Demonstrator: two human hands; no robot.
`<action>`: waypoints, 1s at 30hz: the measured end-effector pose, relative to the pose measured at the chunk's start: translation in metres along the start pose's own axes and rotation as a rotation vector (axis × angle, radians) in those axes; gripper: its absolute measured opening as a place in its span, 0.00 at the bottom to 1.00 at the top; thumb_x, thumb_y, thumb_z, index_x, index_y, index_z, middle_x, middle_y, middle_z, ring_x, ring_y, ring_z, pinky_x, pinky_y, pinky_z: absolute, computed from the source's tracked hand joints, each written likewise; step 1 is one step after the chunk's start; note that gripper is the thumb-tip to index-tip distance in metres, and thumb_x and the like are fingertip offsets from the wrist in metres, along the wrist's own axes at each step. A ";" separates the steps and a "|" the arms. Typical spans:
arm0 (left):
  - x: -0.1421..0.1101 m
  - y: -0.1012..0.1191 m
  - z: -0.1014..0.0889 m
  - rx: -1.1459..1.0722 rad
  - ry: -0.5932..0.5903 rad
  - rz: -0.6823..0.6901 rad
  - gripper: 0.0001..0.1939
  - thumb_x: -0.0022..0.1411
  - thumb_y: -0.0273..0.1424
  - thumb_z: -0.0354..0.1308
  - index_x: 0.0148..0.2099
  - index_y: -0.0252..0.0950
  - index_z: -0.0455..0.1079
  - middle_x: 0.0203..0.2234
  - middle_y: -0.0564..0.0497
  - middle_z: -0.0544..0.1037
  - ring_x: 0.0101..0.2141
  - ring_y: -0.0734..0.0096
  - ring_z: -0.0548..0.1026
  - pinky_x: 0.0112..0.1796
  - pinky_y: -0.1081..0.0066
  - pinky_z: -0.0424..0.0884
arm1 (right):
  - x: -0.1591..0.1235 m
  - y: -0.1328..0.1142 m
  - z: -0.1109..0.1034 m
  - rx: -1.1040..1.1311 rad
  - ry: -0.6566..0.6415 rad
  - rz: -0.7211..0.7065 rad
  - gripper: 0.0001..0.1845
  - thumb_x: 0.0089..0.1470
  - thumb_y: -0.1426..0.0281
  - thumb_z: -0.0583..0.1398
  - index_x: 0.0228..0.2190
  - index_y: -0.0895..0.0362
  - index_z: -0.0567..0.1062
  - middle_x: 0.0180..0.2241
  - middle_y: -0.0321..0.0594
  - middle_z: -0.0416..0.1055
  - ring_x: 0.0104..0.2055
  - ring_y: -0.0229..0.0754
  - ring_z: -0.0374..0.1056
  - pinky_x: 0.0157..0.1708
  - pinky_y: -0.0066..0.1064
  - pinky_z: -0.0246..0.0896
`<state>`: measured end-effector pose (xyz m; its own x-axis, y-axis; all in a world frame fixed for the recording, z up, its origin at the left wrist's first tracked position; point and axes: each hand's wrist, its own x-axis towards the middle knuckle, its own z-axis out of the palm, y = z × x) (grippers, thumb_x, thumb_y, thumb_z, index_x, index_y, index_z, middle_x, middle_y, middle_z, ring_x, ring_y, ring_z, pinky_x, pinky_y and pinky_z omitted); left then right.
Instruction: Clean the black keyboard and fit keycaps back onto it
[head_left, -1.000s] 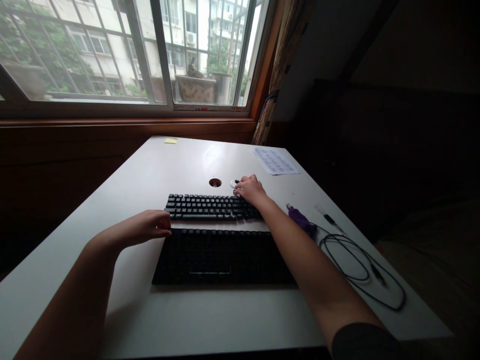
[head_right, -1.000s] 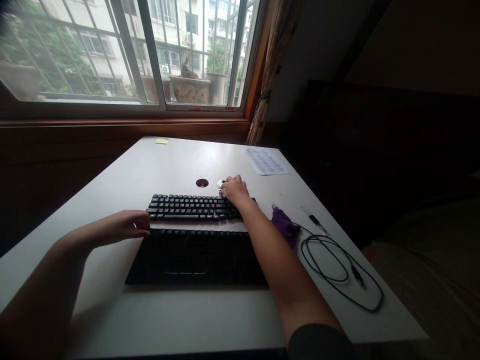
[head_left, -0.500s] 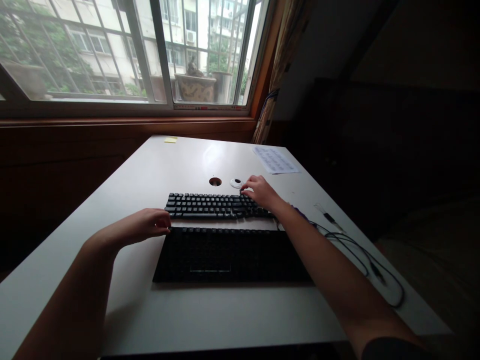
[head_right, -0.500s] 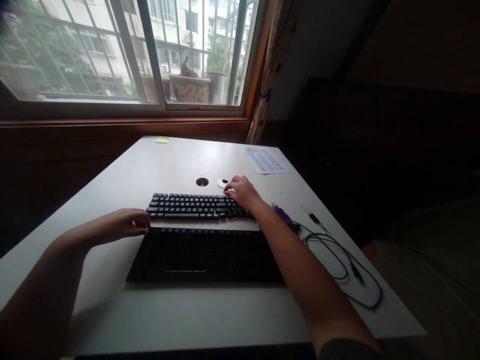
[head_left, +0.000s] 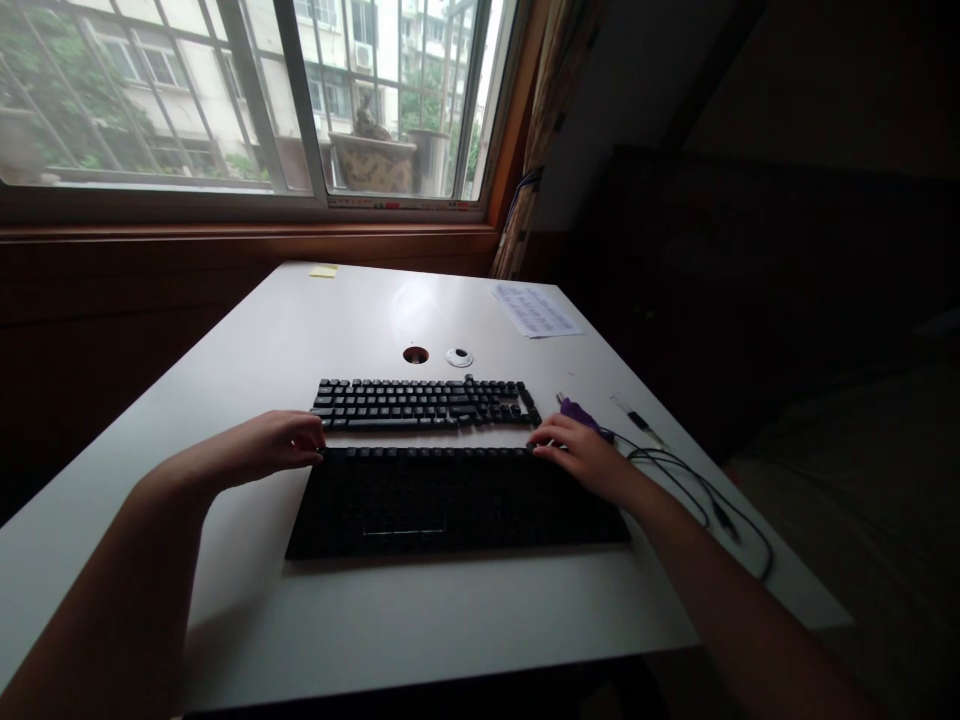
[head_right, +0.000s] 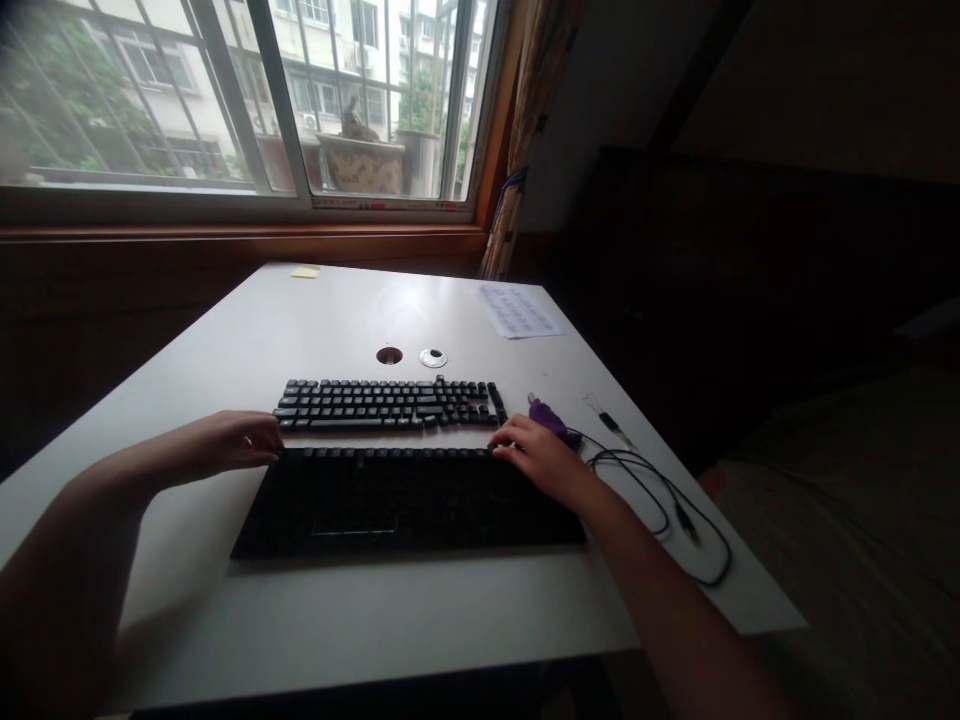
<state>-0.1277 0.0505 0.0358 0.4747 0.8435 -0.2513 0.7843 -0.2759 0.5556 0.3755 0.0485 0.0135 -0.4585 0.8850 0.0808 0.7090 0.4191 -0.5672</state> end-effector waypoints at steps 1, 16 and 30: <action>0.000 0.000 0.000 -0.004 -0.002 0.000 0.18 0.61 0.47 0.58 0.43 0.40 0.77 0.40 0.47 0.82 0.39 0.60 0.79 0.39 0.68 0.75 | 0.000 0.000 0.002 0.000 0.006 -0.001 0.09 0.62 0.64 0.60 0.39 0.51 0.80 0.43 0.42 0.74 0.47 0.47 0.72 0.51 0.39 0.65; 0.001 -0.005 0.001 -0.007 -0.007 -0.003 0.16 0.61 0.45 0.59 0.43 0.39 0.76 0.40 0.47 0.82 0.40 0.60 0.80 0.40 0.67 0.75 | -0.004 0.000 0.009 -0.197 0.037 -0.055 0.07 0.64 0.70 0.59 0.40 0.51 0.79 0.44 0.40 0.74 0.44 0.44 0.73 0.49 0.36 0.67; 0.001 -0.003 0.000 0.005 -0.010 0.003 0.17 0.61 0.46 0.59 0.43 0.39 0.76 0.40 0.47 0.82 0.40 0.59 0.80 0.40 0.67 0.75 | -0.015 -0.008 0.027 -0.403 0.150 -0.105 0.09 0.64 0.70 0.59 0.40 0.52 0.80 0.40 0.43 0.75 0.43 0.47 0.74 0.46 0.39 0.70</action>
<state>-0.1289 0.0522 0.0338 0.4809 0.8382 -0.2573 0.7849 -0.2808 0.5524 0.3622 0.0266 -0.0049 -0.4773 0.8407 0.2557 0.8289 0.5274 -0.1866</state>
